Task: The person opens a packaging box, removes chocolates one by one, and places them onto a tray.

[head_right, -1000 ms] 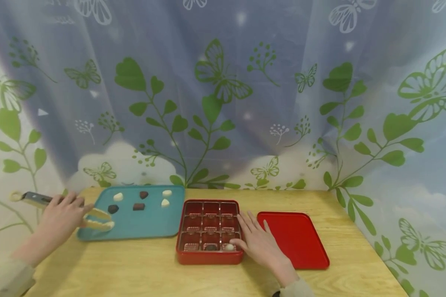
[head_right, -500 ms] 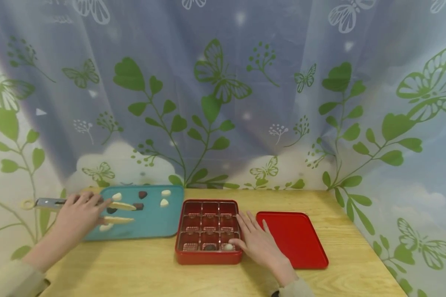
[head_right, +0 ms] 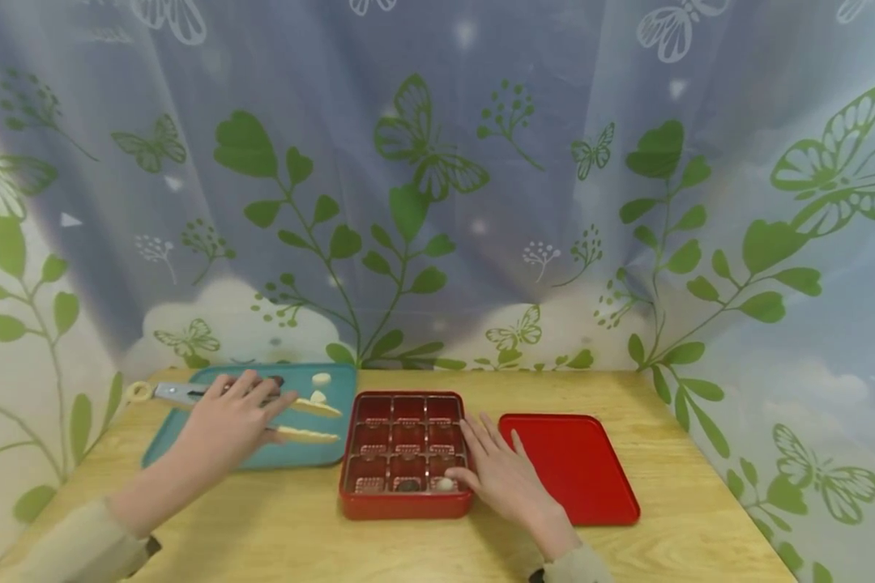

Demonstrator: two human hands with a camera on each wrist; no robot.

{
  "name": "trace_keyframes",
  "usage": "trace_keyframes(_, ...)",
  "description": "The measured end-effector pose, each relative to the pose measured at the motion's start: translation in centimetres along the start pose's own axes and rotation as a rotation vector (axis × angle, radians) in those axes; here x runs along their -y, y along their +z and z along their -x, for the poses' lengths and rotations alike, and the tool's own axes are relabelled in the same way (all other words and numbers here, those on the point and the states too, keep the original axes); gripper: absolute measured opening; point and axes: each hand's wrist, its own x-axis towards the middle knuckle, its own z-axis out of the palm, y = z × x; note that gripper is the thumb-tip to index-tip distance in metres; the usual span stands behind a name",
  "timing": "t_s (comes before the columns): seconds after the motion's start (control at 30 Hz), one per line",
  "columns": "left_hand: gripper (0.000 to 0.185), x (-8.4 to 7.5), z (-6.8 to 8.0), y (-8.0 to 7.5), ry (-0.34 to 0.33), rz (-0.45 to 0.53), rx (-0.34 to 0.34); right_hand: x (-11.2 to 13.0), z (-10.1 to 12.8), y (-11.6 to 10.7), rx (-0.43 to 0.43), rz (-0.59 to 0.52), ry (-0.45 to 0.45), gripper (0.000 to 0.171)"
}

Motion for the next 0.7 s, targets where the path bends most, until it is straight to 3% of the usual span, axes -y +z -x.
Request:
trace_keyframes(0.2,0.058,-2.6,-2.3,-1.0,0.057,0.032,0.001,0.1,0.0,-0.1,-0.009,0.007,-0.002,0.080)
trace_keyframes(0.5,0.051,-6.2,-5.0,-0.7,0.157,-0.007,0.012,-0.1,-0.1,0.1,-0.002,0.015,-0.004,0.081)
trace_keyframes(0.6,0.051,-7.4,-5.9,-0.8,0.188,-0.032,0.049,0.0,0.0,0.0,-0.009,0.017,-0.005,0.081)
trace_keyframes(0.7,0.048,-8.5,-6.9,-1.2,0.208,-0.053,0.138,0.0,-0.1,0.0,-0.012,0.016,-0.007,0.080)
